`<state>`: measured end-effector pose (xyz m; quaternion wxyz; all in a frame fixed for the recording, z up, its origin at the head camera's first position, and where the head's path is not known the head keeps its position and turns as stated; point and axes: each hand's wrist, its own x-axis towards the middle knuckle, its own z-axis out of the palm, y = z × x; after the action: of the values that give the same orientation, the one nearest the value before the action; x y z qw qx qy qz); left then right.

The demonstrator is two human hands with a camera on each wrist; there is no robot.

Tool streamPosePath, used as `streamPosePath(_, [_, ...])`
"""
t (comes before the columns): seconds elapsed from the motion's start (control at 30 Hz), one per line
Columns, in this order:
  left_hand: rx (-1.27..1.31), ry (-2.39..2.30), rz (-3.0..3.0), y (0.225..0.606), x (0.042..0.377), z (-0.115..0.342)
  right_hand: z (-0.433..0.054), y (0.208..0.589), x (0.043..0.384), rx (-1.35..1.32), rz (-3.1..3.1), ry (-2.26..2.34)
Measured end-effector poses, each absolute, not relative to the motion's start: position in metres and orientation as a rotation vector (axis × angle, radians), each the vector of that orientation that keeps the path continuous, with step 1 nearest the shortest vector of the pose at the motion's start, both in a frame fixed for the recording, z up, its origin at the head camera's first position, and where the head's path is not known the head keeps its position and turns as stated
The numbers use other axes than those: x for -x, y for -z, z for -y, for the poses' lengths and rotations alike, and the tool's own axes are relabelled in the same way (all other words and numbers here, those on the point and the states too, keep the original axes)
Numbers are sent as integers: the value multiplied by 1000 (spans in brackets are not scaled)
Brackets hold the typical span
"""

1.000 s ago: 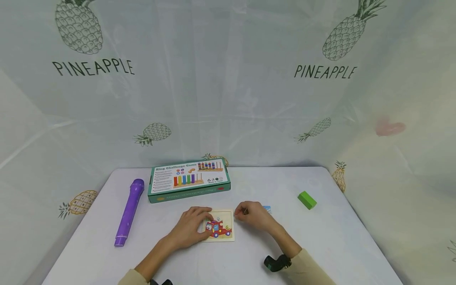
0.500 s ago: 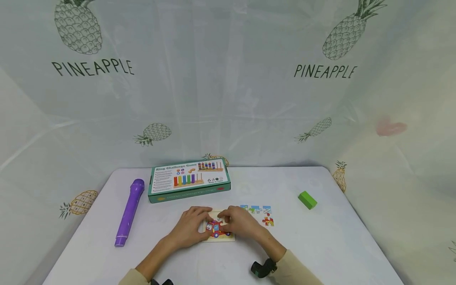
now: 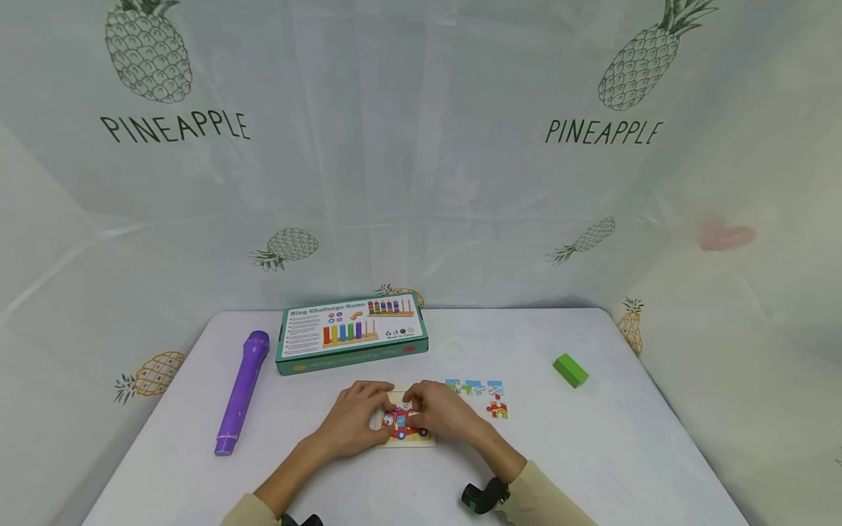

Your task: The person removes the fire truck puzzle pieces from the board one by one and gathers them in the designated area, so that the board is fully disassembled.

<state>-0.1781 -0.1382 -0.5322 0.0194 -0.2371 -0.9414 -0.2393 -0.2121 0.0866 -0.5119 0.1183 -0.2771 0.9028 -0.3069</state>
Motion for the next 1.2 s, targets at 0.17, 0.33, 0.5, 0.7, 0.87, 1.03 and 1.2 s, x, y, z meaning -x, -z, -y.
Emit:
streamPosePath(0.17, [733,727,2934,533,179,138,-87,512,213,792,-2632,927])
streamPosePath(0.33, [737,731,2917,534,179,138,-88,514,214,757,-2619,982])
streamPosePath(0.5, [718,715,2898,533,179,135,-88,516,214,766,-2607,1002])
streamPosePath(0.7, [667,674,2891,533,179,129,-89,517,213,789,-2602,1014])
streamPosePath(0.87, [653,647,2904,532,180,127,-89,517,212,789,-2598,1018])
streamPosePath(1.03, [643,641,2925,530,181,127,-89,516,212,774,-2579,1044])
streamPosePath(1.2, [635,650,2921,528,179,126,-91,512,211,763,-2541,1085])
